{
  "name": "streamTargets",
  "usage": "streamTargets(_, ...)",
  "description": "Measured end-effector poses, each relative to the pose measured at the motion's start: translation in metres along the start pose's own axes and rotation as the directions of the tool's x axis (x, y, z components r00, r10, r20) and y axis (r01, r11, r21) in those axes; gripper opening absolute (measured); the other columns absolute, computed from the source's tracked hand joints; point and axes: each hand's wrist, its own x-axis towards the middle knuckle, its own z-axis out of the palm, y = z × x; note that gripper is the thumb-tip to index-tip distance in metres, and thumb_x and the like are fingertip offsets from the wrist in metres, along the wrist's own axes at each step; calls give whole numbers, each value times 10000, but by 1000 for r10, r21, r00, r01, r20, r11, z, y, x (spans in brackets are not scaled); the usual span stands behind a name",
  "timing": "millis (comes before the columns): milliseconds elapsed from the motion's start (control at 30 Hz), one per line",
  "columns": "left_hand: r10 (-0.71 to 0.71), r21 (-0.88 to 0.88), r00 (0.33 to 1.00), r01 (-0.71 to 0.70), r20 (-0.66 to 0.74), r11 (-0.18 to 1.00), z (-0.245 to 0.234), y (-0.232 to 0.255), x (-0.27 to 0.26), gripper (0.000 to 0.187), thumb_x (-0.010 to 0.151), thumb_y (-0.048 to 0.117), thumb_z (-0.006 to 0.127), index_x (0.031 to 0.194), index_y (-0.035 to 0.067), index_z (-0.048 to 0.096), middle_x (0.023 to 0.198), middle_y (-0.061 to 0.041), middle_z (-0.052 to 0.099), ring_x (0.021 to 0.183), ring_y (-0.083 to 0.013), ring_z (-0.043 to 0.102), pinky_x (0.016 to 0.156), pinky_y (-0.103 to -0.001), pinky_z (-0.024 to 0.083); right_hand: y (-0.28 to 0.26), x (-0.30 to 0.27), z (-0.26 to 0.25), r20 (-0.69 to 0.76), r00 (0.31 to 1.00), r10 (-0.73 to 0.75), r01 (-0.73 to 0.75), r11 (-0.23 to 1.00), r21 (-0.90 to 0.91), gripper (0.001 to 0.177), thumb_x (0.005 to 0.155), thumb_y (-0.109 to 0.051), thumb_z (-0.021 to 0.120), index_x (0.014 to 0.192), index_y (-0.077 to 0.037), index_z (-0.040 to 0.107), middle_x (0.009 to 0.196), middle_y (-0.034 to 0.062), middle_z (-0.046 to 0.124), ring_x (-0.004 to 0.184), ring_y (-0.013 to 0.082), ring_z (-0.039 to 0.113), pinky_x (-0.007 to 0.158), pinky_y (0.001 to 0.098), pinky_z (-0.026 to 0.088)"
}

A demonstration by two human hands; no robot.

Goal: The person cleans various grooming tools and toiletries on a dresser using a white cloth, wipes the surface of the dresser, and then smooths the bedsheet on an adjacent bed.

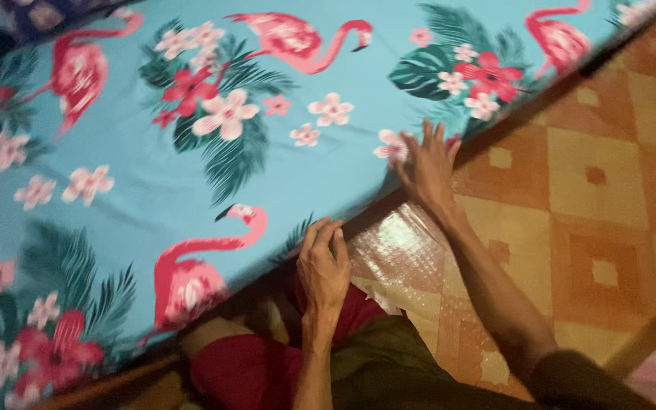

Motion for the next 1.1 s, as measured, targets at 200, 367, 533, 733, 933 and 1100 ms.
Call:
streamTargets(200,-97,-72,960,81,-264,994,-51,-10,-20,304,917,-33,531,1141,4,733,1249,-161,691,1138,-368,690,950,-426,560,-141,-51,-27,301,928,-220,-133,559,818,285,957,-194,686,1207,-63,724,1142,98,767,1003,197,722,863,329,568)
streamTargets(367,-248,-144,743,202,-622,969,-113,-23,-32,389,849,-113,405,1051,5,716,1417,-154,598,833,-243,694,758,-354,600,-251,-77,-66,376,654,-656,-273,259,926,344,975,-101,613,1312,-38,635,1159,66,747,1042,128,678,908,301,549)
streamTargets(533,-42,25,652,93,-757,995,-170,-38,-19,327,817,-67,449,1016,5,698,1381,-171,588,1041,-283,674,881,-366,576,-321,-69,-86,292,612,-735,-191,221,956,388,995,-46,487,1358,-22,621,1136,83,753,1043,133,692,955,294,550)
streamTargets(733,-323,-282,664,173,-674,944,-214,-17,-24,301,945,85,434,1121,18,668,1105,-161,717,992,-310,695,897,-413,558,-358,-68,-99,466,479,-744,-385,299,873,311,994,-63,540,1259,9,687,1132,82,784,1023,131,667,930,294,529)
streamTargets(933,-461,-338,737,325,-495,883,-272,80,-49,351,1064,289,418,1142,27,639,997,-133,764,943,-341,719,849,-415,546,-355,-41,-184,627,302,-718,-606,363,708,199,998,-98,659,1134,26,735,972,104,724,889,138,650,814,304,550)
streamTargets(1100,-529,-242,783,471,-328,848,-318,157,-74,375,1065,355,461,1093,48,674,904,-173,703,887,-380,682,776,-458,518,-365,-10,-294,685,236,-689,-443,551,707,228,859,-67,733,1078,-2,742,1005,64,808,943,172,779,877,330,616)
